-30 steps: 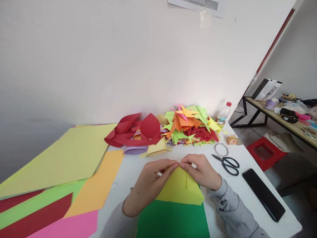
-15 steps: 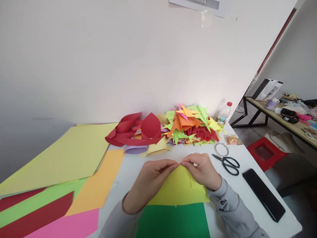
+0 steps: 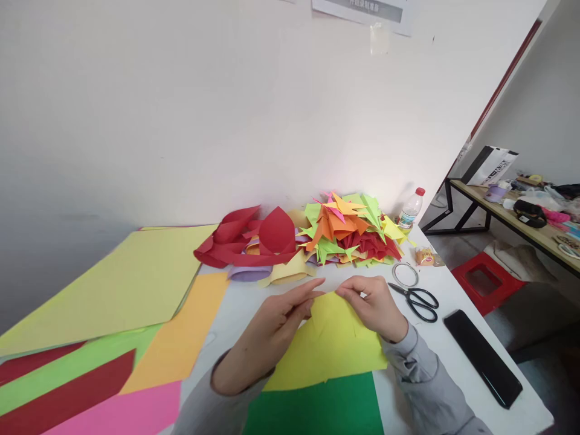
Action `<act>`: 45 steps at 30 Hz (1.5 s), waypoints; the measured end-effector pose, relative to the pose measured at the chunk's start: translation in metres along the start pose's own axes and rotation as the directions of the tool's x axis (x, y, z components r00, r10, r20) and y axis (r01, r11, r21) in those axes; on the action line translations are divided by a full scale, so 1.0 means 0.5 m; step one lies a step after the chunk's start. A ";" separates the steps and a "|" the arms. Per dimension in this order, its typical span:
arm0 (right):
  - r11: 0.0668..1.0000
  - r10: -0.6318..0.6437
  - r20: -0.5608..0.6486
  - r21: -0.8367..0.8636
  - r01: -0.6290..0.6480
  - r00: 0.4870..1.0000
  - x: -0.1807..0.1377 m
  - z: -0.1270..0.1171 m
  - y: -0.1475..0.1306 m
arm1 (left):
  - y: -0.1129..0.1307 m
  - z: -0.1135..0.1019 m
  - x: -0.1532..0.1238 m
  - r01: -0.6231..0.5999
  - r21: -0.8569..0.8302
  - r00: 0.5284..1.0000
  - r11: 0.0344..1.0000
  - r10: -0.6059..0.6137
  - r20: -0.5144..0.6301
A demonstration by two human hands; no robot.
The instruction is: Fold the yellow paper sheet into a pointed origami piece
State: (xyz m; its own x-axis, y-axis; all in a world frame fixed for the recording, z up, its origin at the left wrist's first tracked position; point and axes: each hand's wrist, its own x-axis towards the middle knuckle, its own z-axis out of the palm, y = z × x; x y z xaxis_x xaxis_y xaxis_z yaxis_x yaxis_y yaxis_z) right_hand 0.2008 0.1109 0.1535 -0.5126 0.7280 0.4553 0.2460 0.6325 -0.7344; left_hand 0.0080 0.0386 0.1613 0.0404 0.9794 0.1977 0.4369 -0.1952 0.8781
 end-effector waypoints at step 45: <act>0.992 0.101 -0.226 -0.054 -0.116 0.969 0.004 0.023 0.026 | -0.035 0.022 0.012 0.148 0.326 0.850 0.934 0.048 -0.525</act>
State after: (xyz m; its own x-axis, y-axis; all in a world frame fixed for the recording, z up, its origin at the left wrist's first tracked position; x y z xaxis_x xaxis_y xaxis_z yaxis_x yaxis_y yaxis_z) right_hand 0.1933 0.1177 0.1390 -0.2859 0.8289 0.4808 0.3478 0.5573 -0.7540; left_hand 0.0103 0.0487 0.1422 -0.4164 0.7963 0.4388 0.7065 -0.0204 0.7074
